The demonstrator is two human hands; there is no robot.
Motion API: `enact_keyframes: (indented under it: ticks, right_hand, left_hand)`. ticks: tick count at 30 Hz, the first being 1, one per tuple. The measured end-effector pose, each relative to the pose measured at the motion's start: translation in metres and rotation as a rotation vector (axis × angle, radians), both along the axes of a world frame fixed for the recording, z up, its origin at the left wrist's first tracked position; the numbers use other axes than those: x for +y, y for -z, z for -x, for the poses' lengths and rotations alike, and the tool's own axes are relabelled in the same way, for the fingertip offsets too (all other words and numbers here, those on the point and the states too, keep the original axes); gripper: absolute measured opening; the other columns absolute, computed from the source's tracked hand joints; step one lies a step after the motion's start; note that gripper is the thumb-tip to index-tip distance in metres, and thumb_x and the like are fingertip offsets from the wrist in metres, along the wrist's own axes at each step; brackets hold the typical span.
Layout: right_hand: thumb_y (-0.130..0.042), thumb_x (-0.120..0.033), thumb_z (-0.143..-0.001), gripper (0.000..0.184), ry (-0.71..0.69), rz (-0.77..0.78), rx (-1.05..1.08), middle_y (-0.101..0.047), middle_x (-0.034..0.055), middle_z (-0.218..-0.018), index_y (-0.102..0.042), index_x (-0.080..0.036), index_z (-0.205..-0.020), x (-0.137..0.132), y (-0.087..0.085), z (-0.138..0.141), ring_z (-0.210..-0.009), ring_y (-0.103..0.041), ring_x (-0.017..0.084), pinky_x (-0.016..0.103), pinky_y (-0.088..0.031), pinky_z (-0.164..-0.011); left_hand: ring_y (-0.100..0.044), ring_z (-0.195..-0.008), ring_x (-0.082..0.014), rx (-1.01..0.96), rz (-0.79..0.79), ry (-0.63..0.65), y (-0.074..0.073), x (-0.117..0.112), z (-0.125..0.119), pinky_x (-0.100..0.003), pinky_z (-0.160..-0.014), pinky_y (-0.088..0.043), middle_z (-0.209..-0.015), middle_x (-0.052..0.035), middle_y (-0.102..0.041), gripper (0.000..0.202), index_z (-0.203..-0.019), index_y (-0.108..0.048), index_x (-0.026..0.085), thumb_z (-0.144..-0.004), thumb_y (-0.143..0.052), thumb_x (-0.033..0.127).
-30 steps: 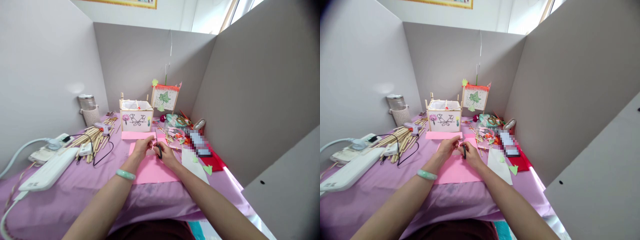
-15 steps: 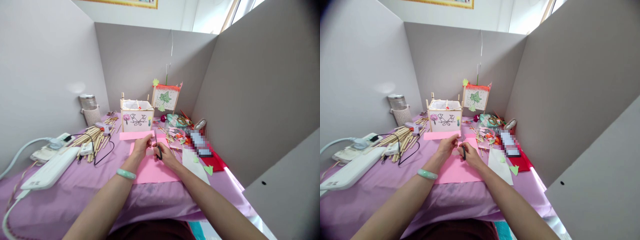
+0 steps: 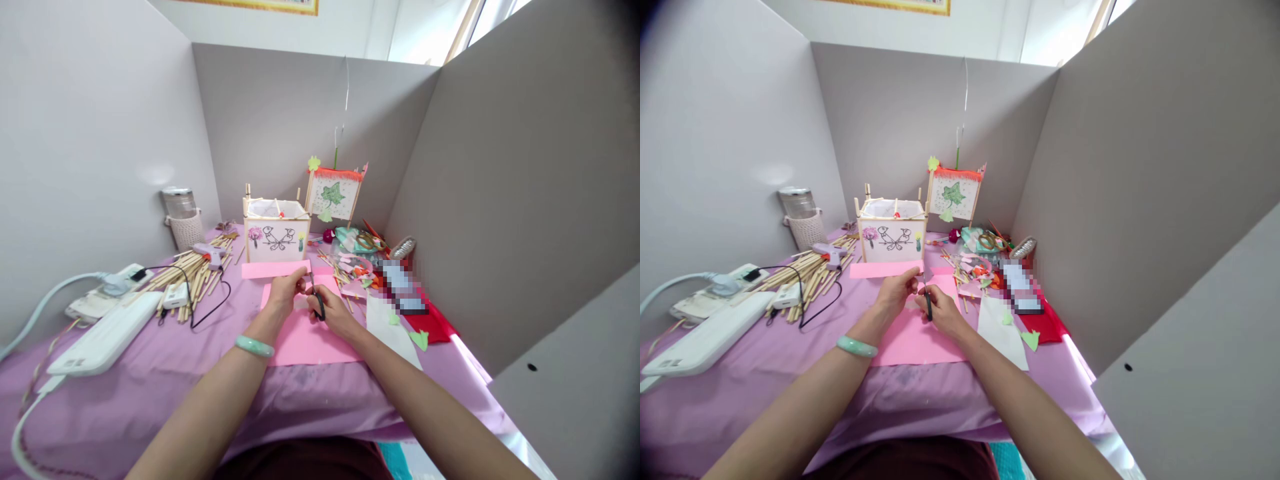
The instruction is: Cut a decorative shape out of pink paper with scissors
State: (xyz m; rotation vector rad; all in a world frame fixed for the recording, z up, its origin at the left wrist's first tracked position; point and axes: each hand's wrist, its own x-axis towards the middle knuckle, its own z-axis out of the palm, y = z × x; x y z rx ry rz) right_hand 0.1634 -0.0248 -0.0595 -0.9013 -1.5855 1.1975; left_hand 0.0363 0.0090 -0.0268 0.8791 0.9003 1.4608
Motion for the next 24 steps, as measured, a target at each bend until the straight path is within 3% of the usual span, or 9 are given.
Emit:
enact_keyframes:
  ticks: [24]
  right_hand:
    - [-0.054,-0.04,-0.082,0.022,0.049,-0.036,-0.07,-0.049,-0.0072,-0.058,-0.052,-0.02,-0.09,-0.0058,-0.0066,-0.0008,-0.048,-0.048,0.008,0.021,-0.038,-0.048]
  left_hand:
    - [-0.043,-0.04,-0.0081,0.012,0.011,-0.016,-0.0002,0.0002,-0.001,-0.023,-0.045,-0.032,-0.041,0.0022,-0.048,0.023,-0.06,-0.063,0.01,-0.056,-0.072,0.03]
